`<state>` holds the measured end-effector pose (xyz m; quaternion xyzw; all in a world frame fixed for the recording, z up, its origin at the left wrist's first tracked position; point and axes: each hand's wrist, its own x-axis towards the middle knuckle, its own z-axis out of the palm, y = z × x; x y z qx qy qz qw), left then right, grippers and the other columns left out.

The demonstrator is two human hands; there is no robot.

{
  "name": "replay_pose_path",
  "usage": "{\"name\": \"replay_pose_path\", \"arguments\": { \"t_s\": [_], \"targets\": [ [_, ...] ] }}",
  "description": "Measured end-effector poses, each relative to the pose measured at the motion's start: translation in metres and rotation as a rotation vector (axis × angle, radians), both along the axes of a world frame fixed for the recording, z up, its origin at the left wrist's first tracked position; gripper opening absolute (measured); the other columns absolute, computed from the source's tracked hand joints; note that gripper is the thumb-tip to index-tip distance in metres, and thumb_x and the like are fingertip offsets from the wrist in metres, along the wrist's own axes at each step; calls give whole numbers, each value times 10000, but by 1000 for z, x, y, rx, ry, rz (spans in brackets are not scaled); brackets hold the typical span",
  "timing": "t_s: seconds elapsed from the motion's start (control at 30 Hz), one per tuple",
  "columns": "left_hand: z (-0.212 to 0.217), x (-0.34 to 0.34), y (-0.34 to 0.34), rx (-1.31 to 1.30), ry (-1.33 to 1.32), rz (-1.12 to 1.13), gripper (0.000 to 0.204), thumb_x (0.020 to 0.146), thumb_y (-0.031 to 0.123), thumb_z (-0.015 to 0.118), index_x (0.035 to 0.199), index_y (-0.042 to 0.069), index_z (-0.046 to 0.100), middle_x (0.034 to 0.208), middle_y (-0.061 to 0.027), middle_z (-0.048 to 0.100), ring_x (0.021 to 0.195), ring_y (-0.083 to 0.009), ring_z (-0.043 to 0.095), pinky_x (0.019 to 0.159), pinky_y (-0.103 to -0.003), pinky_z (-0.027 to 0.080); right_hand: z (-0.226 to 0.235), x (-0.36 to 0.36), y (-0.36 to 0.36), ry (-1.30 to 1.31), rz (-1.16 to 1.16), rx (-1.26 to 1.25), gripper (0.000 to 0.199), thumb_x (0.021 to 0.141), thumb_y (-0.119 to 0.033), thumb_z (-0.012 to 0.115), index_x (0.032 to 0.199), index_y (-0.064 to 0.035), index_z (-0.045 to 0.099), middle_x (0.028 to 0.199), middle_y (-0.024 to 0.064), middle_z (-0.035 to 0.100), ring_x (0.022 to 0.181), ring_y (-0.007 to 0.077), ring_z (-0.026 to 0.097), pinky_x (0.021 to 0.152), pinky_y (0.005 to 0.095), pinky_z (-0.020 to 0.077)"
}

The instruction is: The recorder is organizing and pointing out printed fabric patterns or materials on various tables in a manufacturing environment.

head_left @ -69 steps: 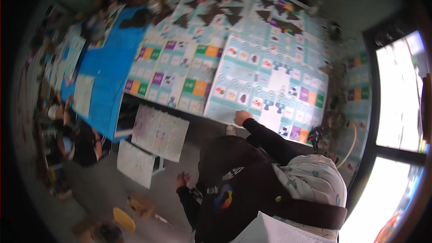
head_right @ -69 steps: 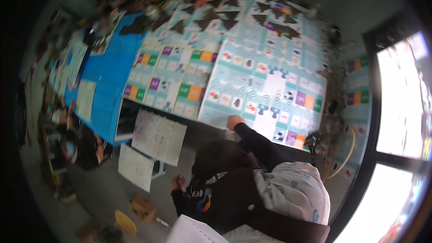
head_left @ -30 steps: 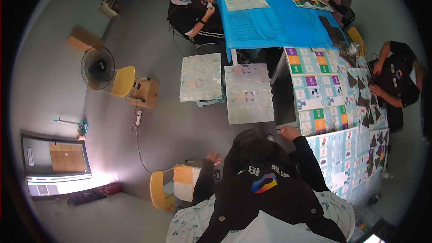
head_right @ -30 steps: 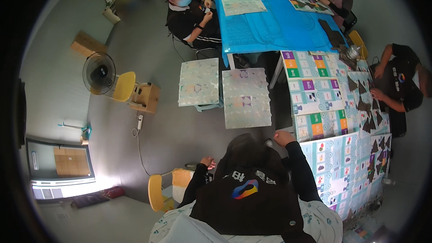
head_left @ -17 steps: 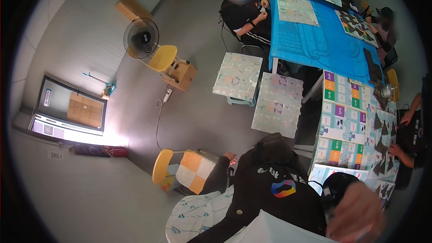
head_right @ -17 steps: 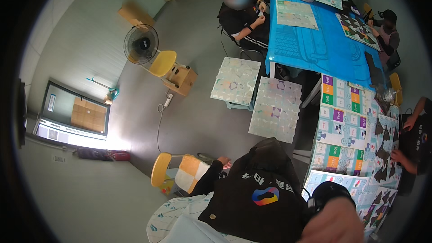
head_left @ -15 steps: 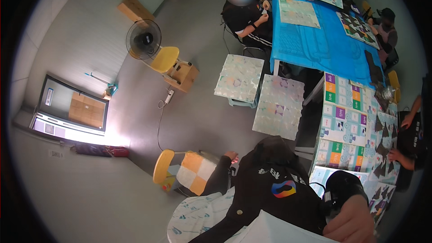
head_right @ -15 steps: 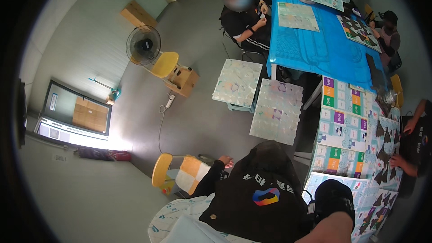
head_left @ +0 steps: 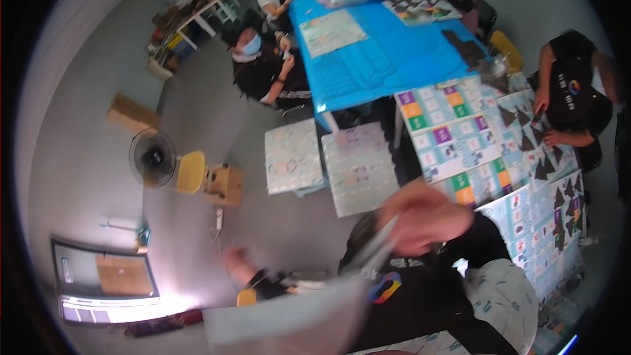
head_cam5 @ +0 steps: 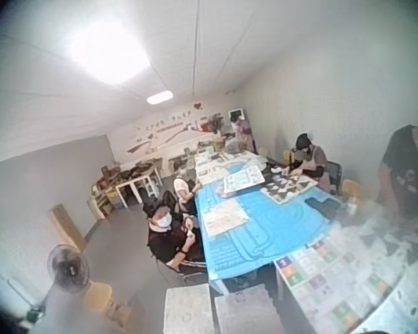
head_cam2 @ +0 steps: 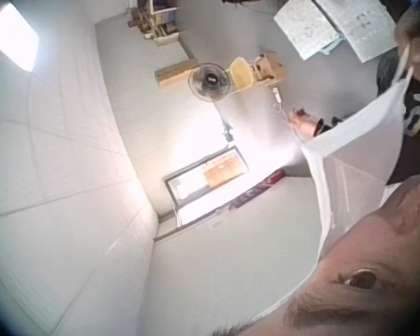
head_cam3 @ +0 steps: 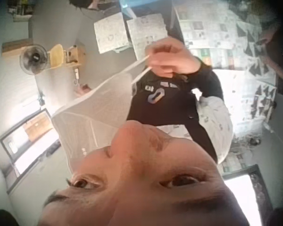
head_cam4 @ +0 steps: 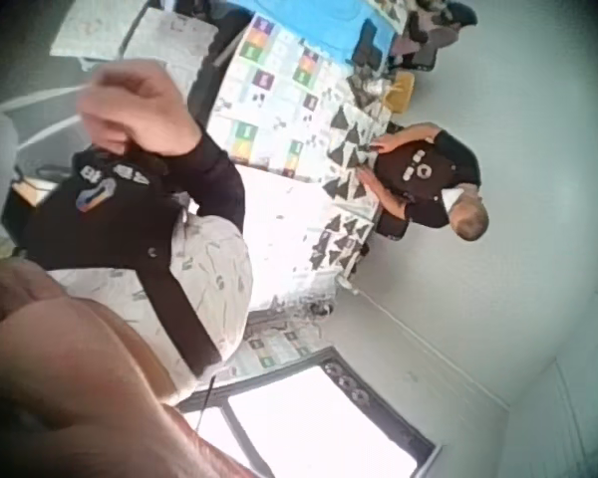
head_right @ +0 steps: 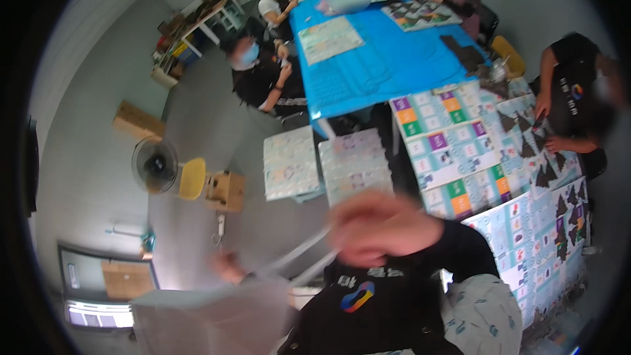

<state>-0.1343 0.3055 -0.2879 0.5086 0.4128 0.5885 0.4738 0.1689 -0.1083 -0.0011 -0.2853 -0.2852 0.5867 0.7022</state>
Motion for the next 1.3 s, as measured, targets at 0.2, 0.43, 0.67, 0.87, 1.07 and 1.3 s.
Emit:
{"name": "replay_pose_path", "arguments": {
  "t_s": [0.2, 0.43, 0.67, 0.87, 1.07, 1.3],
  "targets": [
    [127, -94, 22, 484, -485, 348, 188, 941, 225, 525, 1041, 75, 577, 860, -37, 582, 748, -169, 546, 614, -291, 447, -59, -53, 61, -296, 615, 195, 174, 959, -184, 597, 912, -16, 599, 737, -9, 573, 629, 51, 513, 566, 225, 408],
    [202, -116, -7, 561, -590, 379, 230, 873, 207, 596, 1049, 64, 639, 861, -60, 617, 729, -188, 562, 601, -318, 442, -50, -34, 63, -352, 676, 435, 205, 948, -211, 602, 971, -8, 595, 797, 30, 625, 656, 106, 583, 578, 245, 434],
    [234, -148, -40, 638, -649, 446, 287, 805, 189, 666, 1056, 54, 700, 862, -82, 653, 711, -207, 577, 587, -346, 436, -30, -9, 72, -428, 661, 570, 222, 932, -202, 626, 1025, -1, 607, 844, 46, 639, 640, 125, 606, 533, 239, 459],
    [237, -129, -34, 577, -431, 352, 277, 868, 184, 596, 1086, 30, 671, 834, -72, 609, 685, -195, 521, 620, -318, 400, 2, 159, 132, -1420, 477, 806, 553, 906, -225, 672, 1353, -49, 398, 1228, 108, 586, 968, 170, 621, 801, 315, 527],
    [304, -74, -145, 610, -532, -387, 301, 913, 199, 585, 1122, -17, 593, 842, -116, 631, 698, -206, 566, 571, -362, 402, 72, 223, 185, -2237, -19, -766, 498, 870, -286, 625, 1325, -97, 554, 1196, 162, 633, 1064, 286, 612, 907, 426, 473],
    [319, -31, -205, 958, 37, -947, 375, 908, 226, 627, 1180, -24, 563, 823, -136, 634, 685, -212, 572, 547, -364, 393, -24, 145, 120, -1511, 12, -1, 493, 891, -280, 646, 1341, -107, 542, 1001, 87, 699, 820, 193, 663, 724, 319, 520]
  ]
}}
